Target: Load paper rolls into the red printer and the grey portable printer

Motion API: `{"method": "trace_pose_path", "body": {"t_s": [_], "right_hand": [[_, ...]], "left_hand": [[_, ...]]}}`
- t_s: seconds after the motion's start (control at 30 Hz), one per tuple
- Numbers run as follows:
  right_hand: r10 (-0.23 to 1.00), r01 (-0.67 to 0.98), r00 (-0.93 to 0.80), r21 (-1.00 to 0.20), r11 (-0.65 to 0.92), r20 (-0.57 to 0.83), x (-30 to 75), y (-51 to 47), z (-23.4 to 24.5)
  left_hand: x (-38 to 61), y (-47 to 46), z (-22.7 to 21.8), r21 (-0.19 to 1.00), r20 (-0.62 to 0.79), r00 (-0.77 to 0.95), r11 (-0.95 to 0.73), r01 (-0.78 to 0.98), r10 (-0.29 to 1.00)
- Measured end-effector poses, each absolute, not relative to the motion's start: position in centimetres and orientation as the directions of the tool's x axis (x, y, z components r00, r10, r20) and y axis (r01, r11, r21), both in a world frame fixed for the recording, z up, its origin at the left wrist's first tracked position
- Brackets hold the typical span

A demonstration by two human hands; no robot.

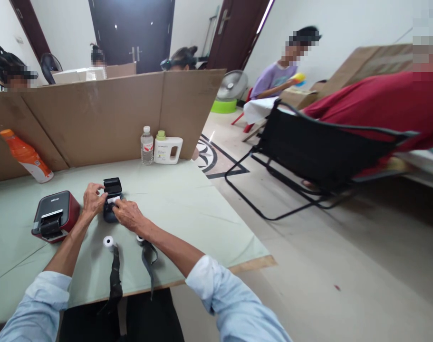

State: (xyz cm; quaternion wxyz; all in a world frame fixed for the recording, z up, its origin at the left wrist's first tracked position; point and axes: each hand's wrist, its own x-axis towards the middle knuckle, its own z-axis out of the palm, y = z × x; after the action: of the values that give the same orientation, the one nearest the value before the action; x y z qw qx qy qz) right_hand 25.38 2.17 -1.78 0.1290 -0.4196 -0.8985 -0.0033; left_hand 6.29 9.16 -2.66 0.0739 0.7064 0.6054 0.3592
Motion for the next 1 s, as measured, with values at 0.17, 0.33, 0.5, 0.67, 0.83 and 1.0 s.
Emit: {"method": "trace_pose_path", "body": {"t_s": [0.17,0.33,0.5,0.67,0.83,1.0], "right_hand": [[0.751,0.753,-0.618,-0.098,0.65,0.232,25.3,1.7,-1.7],[0.734,0.729,-0.64,-0.12,0.673,0.229,25.6,1.3,-1.5],[0.729,0.719,-0.649,-0.141,0.681,0.217,26.1,0.4,-1.7],[0.76,0.715,-0.586,-0.262,0.648,0.282,27.1,0.5,-2.3],[0.814,0.705,-0.517,-0.408,0.58,0.264,28.8,3.3,-3.7],[0.763,0.621,-0.595,-0.458,0.637,0.253,29.4,5.0,-5.7]], "left_hand": [[6.2,10.2,-2.4,0.734,0.337,-0.034,-0.24,0.635,0.941],[5.1,8.7,-2.8,0.714,0.376,0.083,-0.345,0.609,0.923],[3.9,5.3,-3.6,0.616,0.359,0.306,-0.47,0.632,0.882],[2.8,3.0,-4.3,0.545,0.298,0.366,-0.472,0.693,0.882],[2.1,2.3,-4.8,0.511,0.223,0.378,-0.438,0.74,0.898],[2.6,2.1,-5.5,0.5,0.239,0.364,-0.435,0.749,0.9]]}}
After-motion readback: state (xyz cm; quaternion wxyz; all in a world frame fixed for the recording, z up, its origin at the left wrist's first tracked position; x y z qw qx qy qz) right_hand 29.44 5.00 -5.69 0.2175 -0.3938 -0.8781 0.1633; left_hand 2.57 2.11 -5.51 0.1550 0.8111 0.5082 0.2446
